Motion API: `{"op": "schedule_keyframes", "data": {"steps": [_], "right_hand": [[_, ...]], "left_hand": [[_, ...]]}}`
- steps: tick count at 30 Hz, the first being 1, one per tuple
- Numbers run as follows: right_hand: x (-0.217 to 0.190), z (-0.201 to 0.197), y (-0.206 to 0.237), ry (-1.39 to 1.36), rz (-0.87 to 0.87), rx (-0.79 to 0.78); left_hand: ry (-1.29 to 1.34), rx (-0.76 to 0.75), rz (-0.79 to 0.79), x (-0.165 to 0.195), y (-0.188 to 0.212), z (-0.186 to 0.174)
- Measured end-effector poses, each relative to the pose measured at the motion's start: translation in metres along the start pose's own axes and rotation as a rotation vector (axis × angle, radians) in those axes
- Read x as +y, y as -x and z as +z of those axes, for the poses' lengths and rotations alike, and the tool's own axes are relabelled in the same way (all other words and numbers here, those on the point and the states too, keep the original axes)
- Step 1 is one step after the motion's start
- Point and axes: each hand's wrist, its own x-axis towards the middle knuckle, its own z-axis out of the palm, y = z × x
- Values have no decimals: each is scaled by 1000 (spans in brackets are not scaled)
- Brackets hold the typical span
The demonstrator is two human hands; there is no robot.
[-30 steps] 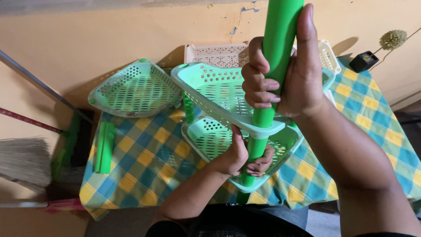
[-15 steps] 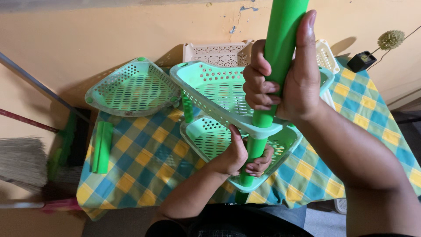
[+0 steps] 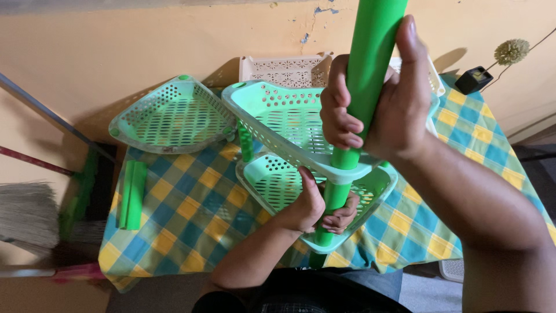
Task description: The person assembles a multi-tier plastic corner basket rack on a cloth-covered surface, threading green plastic tubes through the corner holes of perforated basket tiers and pressing the tiers down onto the tubes to stack them into a standing rack.
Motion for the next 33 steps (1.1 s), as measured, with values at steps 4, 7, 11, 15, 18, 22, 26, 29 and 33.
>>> {"op": "schedule_keyframes", "data": {"steps": [4,7,11,15,18,22,26,29,33], "right_hand": [[-16,0,-5,154,-104,-50],[-23,5,-8,-170,33,76],[-20,13,-10,-305,70,150],[-14,18,-9,-335,25,229],[-13,18,-7,-340,-1,260],[-11,18,-5,-308,14,260],[-10,18,-4,-268,26,267],[-9,18,-3,-275,32,276],[-7,20,1,-277,8,302]], "left_hand": [[-16,14,13,3,1,1],[-2,-6,15,3,0,1],[-5,-2,13,3,0,1],[-29,11,27,3,2,2],[3,26,14,4,2,4],[-35,27,31,5,2,7],[-45,29,29,5,3,8],[-65,35,26,5,4,9],[-46,46,27,3,4,9]]}}
